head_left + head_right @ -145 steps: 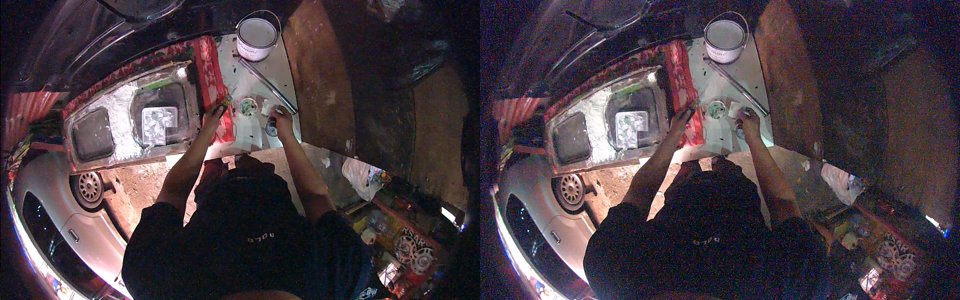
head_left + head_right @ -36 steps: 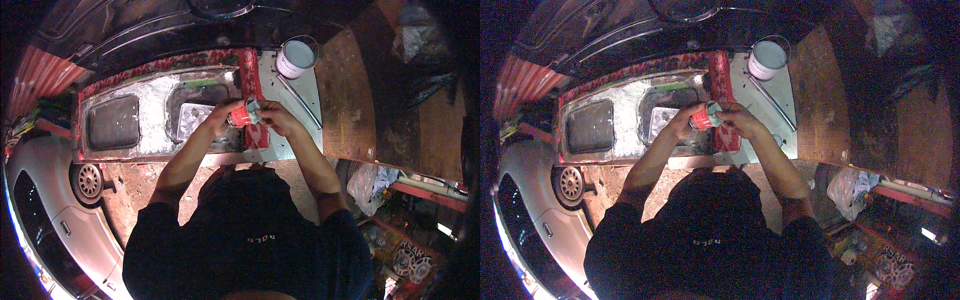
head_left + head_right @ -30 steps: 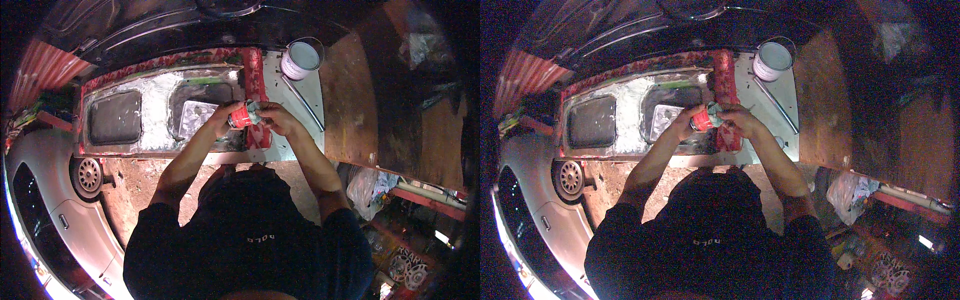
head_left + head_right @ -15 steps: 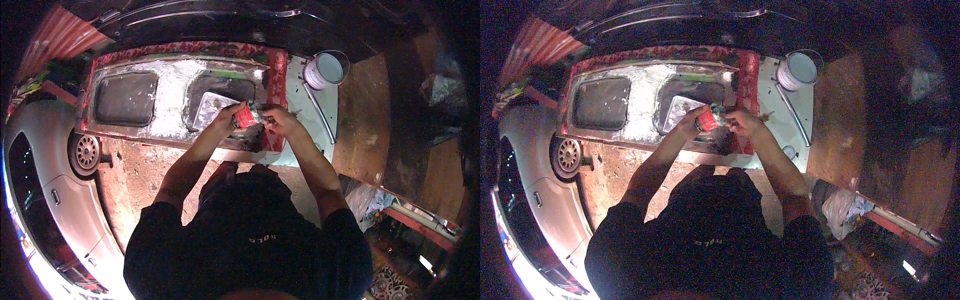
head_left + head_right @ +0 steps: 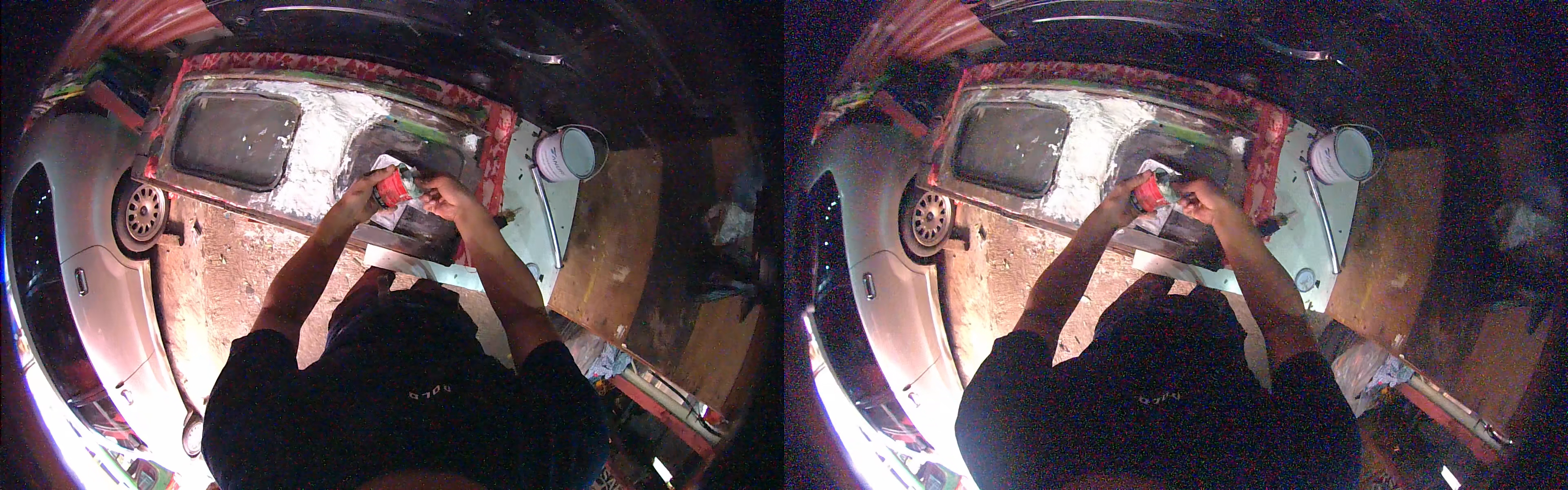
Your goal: The person scoops body filler from a container and spreads it onto a car door panel using a putty knife. They repeatedly apply and smooth the filler across the surface of the door.
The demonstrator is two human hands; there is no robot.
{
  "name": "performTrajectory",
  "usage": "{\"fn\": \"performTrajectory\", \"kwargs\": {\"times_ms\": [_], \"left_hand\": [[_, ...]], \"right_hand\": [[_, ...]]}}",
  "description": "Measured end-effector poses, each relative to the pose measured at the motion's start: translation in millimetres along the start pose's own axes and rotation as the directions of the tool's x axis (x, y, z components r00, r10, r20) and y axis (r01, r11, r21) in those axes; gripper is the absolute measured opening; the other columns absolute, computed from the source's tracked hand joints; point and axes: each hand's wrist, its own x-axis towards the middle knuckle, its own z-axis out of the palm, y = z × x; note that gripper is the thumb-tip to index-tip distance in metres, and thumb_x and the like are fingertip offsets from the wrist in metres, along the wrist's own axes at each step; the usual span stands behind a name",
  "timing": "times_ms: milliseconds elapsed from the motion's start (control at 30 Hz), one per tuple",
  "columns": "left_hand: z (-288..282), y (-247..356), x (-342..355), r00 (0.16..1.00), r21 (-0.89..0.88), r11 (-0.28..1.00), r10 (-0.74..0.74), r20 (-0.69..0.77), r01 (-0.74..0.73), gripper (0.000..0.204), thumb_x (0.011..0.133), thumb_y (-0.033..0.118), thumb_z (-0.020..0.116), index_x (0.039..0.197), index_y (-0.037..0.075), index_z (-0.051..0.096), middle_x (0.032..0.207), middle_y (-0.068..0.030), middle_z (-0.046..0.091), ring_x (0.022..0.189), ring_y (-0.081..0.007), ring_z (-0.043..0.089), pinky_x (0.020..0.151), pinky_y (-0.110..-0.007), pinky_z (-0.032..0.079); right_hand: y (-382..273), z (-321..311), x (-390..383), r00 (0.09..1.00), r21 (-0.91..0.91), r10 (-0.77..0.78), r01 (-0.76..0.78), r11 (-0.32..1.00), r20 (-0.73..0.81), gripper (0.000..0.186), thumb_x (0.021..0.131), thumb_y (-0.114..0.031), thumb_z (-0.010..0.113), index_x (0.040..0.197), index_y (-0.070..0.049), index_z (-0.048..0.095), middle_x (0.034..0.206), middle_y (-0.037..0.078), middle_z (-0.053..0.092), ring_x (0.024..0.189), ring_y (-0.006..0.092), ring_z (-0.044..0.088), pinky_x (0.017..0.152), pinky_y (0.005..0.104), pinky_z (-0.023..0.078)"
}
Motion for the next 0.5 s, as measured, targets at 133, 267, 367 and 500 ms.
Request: {"fn": "performTrajectory", "kwargs": {"times_ms": [133,267,367,500], "left_hand": [[4.2,11.8,-10.4,0.999,0.087,0.995,0.044,0.001,-0.044,0.034,0.09,0.039,0.06,0.107,0.009,0.06,0.092,-0.0079,0.066,0.077,-0.0221,0.068,0.05,-0.033,0.053],[4.1,22.0,-13.6,0.997,0.103,0.995,-0.007,-0.071,0.014,0.035,0.089,0.035,0.062,0.111,0.008,0.059,0.095,-0.0073,0.067,0.08,-0.0204,0.068,0.054,-0.034,0.057],[3.7,24.6,-17.0,0.997,0.13,0.991,0.016,-0.079,-0.005,0.037,0.089,0.034,0.062,0.113,0.007,0.059,0.098,-0.0081,0.067,0.082,-0.0202,0.068,0.058,-0.036,0.058],[-22.2,17.5,-7.2,0.997,0.125,0.99,0.066,-0.052,-0.059,0.038,0.09,0.034,0.061,0.114,0.005,0.059,0.099,-0.0082,0.067,0.083,-0.0194,0.068,0.062,-0.034,0.058]], "right_hand": [[4.2,4.3,10.0,0.99,0.076,-0.037,0.027,0.997,0.135,0.007,0.089,-0.009,0.061,0.092,-0.005,0.058,0.073,0.003,0.048,0.055,0.0105,0.038,0.044,0.0226,0.03],[8.5,14.0,14.8,0.994,0.081,-0.045,0.037,0.996,0.097,0.007,0.087,-0.009,0.061,0.091,-0.004,0.057,0.069,0.002,0.048,0.054,0.0101,0.04,0.044,0.022,0.03],[14.1,10.4,22.6,0.996,0.14,-0.059,0.048,0.989,0.073,0.007,0.086,-0.007,0.059,0.092,-0.005,0.057,0.069,0.002,0.049,0.052,0.0102,0.042,0.041,0.0216,0.03],[13.1,0.4,33.1,0.987,0.169,-0.08,0.056,0.984,0.14,0.007,0.085,-0.007,0.059,0.091,-0.005,0.058,0.069,0.002,0.051,0.052,0.01,0.044,0.041,0.0219,0.031]]}}
